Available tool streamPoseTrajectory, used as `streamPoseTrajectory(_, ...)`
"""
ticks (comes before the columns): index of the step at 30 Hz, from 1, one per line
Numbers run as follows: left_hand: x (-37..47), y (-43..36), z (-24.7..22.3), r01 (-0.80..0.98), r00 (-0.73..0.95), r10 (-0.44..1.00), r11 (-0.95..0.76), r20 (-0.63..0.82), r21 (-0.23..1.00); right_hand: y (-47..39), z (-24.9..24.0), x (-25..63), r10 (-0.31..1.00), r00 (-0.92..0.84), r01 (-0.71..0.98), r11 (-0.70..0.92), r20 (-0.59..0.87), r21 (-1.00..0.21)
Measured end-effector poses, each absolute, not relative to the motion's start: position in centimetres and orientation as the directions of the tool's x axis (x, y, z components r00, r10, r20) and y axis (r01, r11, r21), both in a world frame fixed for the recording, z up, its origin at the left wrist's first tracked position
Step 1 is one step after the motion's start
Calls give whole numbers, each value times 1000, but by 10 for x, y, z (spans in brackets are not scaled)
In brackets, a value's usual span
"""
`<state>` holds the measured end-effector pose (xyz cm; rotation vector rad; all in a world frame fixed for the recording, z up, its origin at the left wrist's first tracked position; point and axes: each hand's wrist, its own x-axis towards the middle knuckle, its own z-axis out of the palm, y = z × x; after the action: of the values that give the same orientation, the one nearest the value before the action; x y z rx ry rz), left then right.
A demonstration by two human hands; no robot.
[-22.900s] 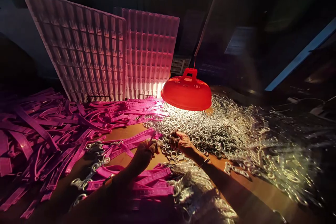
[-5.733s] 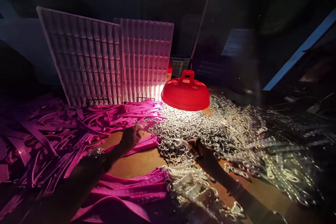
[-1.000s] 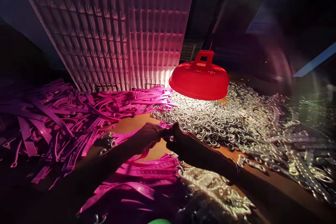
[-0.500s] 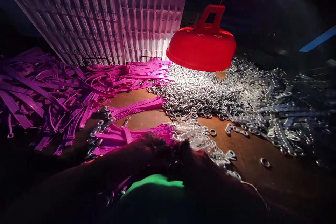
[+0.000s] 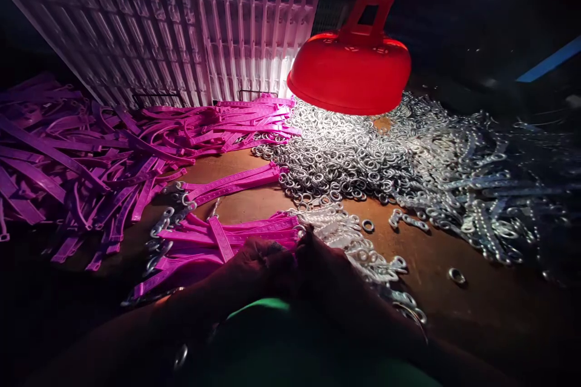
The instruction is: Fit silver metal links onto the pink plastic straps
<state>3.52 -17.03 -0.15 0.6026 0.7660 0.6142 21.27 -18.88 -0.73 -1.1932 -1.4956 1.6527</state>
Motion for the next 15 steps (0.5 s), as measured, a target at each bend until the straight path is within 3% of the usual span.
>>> streamPoseTrajectory(10, 45, -194, 2, -189, 489, 803, 478, -340, 858, -186, -1, 207, 900, -341, 256, -190, -272, -948)
streamPoseTrajectory(15, 46, -197, 2, -262, 490, 777, 563, -395, 784, -183, 0, 206, 918, -355, 234, -95, -176, -968)
